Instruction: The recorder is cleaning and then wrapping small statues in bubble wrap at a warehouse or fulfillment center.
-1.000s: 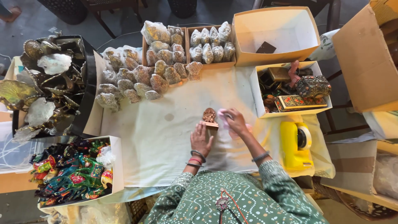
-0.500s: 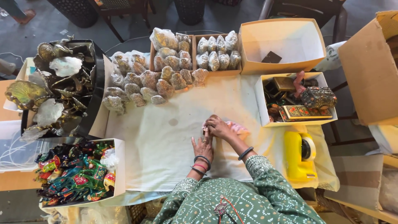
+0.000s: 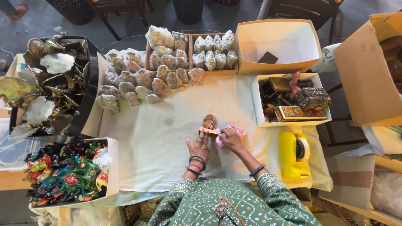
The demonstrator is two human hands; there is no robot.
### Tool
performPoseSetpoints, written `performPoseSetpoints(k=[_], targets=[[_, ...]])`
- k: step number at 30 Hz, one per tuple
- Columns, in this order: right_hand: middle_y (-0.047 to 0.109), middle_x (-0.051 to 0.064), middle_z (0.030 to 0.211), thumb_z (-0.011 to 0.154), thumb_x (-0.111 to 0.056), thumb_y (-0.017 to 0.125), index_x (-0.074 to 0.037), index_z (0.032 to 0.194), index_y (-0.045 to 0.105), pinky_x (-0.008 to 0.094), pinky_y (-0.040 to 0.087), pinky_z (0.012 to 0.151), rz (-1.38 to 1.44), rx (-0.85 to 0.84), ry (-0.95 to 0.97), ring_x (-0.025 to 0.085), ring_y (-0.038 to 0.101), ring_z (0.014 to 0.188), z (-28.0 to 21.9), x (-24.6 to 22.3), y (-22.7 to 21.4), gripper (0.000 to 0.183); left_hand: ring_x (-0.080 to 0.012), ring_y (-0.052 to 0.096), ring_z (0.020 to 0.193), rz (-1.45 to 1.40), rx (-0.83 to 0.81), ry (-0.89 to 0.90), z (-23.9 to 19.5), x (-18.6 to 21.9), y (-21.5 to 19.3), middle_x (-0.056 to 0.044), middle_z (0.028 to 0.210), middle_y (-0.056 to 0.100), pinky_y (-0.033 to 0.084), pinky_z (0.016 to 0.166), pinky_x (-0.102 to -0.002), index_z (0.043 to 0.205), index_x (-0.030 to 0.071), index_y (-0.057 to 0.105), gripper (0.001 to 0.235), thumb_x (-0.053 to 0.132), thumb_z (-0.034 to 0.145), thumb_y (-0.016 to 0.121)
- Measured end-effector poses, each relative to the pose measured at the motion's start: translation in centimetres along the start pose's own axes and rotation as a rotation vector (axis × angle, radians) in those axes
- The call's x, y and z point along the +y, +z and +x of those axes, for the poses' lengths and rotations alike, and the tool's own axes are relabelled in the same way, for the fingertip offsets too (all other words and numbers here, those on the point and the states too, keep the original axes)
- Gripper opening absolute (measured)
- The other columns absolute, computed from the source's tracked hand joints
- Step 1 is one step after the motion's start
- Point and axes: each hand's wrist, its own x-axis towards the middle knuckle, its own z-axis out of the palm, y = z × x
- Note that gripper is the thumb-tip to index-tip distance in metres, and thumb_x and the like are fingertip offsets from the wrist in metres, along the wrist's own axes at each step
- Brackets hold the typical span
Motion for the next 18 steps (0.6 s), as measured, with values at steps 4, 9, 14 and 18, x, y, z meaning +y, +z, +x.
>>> performPoseSetpoints(k=[4, 9, 14, 18], targets=[[0.066, 0.014, 0.109, 0.092, -0.03, 0.066, -0.005, 0.115, 0.067, 0.044, 0.045, 0.103, 0.075, 0.035, 0.032, 0.032, 0.063, 0.111, 0.5, 0.3, 0.8, 0.035, -0.0303, 0.056, 0.112, -0.025, -0.005, -0.02, -0.1, 0.3, -0.4, 0.004, 0.171, 0.003, 0.024, 0.114, -0.071, 0.164, 0.027, 0.018, 0.095, 0.018, 0.083, 0.067], [0.069, 0.014, 0.112, 0.083, -0.026, 0.072, -0.005, 0.119, 0.068, 0.047, 0.043, 0.098, 0.113, 0.082, -0.144, 0.033, 0.061, 0.11, 1.6, -0.1, 1.6, 0.042, -0.0306, 0.057, 0.112, -0.007, -0.065, -0.009, 0.1, -0.2, -0.4, 0.005, 0.172, -0.001, 0.025, 0.112, -0.071, 0.165, 0.029, 0.014, 0.095, 0.021, 0.086, 0.066], [0.068, 0.009, 0.102, 0.081, -0.02, 0.073, -0.014, 0.111, 0.072, 0.043, 0.049, 0.09, 0.006, 0.106, 0.099, 0.029, 0.064, 0.104, 1.3, -4.7, 0.7, 0.031, -0.0303, 0.055, 0.115, 0.0, -0.084, 0.038, 0.4, -1.0, -0.2, 0.004, 0.172, -0.002, 0.025, 0.112, -0.071, 0.165, 0.029, 0.013, 0.099, 0.022, 0.083, 0.068], [0.067, 0.007, 0.098, 0.081, -0.013, 0.069, -0.014, 0.105, 0.07, 0.042, 0.052, 0.085, -0.112, 0.209, 0.104, 0.028, 0.066, 0.102, 1.1, -4.8, 2.4, 0.023, -0.0315, 0.051, 0.127, -0.2, -0.316, 0.045, 0.2, -1.7, -5.4, 0.003, 0.171, 0.002, 0.03, 0.114, -0.065, 0.164, 0.028, 0.013, 0.103, 0.029, 0.081, 0.074]])
